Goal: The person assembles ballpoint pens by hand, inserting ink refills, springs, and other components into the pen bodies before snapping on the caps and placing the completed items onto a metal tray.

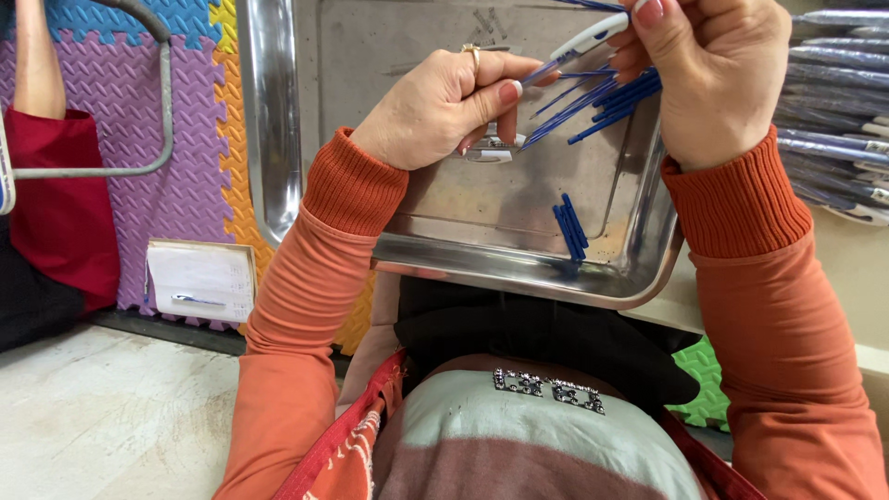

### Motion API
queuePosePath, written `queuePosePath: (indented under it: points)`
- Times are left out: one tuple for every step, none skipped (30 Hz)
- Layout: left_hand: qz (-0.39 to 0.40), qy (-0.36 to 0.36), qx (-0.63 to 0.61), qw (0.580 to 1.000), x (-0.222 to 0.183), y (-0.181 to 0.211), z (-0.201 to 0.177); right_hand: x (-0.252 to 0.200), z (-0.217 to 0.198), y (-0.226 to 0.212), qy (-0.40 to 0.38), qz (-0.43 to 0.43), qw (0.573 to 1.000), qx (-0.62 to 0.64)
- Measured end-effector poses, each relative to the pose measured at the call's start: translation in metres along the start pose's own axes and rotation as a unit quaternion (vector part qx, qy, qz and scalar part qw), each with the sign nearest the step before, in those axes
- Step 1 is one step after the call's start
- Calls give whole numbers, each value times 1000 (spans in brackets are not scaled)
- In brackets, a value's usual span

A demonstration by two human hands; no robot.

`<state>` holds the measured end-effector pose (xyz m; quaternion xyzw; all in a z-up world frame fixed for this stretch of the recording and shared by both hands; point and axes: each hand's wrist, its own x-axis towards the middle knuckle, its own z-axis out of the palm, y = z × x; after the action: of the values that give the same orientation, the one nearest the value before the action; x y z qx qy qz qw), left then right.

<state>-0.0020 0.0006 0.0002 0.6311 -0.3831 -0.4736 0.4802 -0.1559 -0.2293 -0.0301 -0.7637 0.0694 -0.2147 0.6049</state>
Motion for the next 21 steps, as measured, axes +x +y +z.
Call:
queuePosePath:
  points:
    - [-4, 3, 3, 1000, 0, 1, 0, 0, 0, 0, -5, -1, 1000, -10]
    - [-5, 0, 3, 1000, 0, 0, 1, 0, 0, 0, -4, 1, 1000, -10]
    - [-5, 3, 12, 1000, 0, 0, 0, 1, 0, -1, -10, 10, 1000, -16]
    - [-4, 6, 20, 1000, 0, 1, 0, 2, 1, -1, -16, 19, 999, -21]
    - [-4, 5, 21, 1000, 1, -1, -1, 2, 0, 0, -15, 19, 999, -21]
    - [0, 8, 24, 1000, 2, -2, -1, 2, 0, 2, -17, 19, 999, -34]
    - [2, 10, 26, 1000, 1, -3, -1, 0, 0, 3, -19, 21, 998, -47]
    - [0, 8, 25, 1000, 0, -4, 2, -2, 1, 3, -18, 23, 998, -47]
    - [-6, 11, 18, 1000, 0, -2, 2, -1, 0, 4, -18, 25, 999, -37]
    - [-11, 14, 11, 1000, 1, -1, 2, 0, 0, 4, -17, 26, 999, -27]
    - [-11, 13, 12, 1000, 1, 0, 1, 0, -1, 4, -16, 25, 999, -27]
    - [-12, 13, 21, 1000, 1, 0, 1, 1, -1, 5, -22, 11, 998, -51]
    - [-14, 13, 28, 999, 0, -1, 2, 0, -2, 6, -29, -1, 997, -75]
    - [-15, 13, 27, 999, 0, 0, 2, -1, -2, 5, -29, 0, 997, -75]
    - [-16, 14, 38, 999, 0, 0, 2, -1, -2, 5, -25, 5, 997, -71]
    - [-17, 16, 49, 999, 0, 1, 2, -1, -2, 4, -22, 10, 997, -67]
    - [-18, 17, 48, 999, 0, 1, 2, -1, -2, 6, -22, 10, 997, -67]
    - [-16, 18, 49, 999, 0, 0, 1, -1, -3, 8, -23, 8, 998, -62]
    - [-15, 18, 49, 999, 1, 0, 2, -1, -4, 10, -24, 7, 998, -57]
    - [-15, 18, 48, 999, 0, -1, 1, -2, -3, 9, -25, 8, 998, -57]
    - [-6, 18, 56, 998, 0, 0, 1, -2, -2, 8, -16, 18, 999, -23]
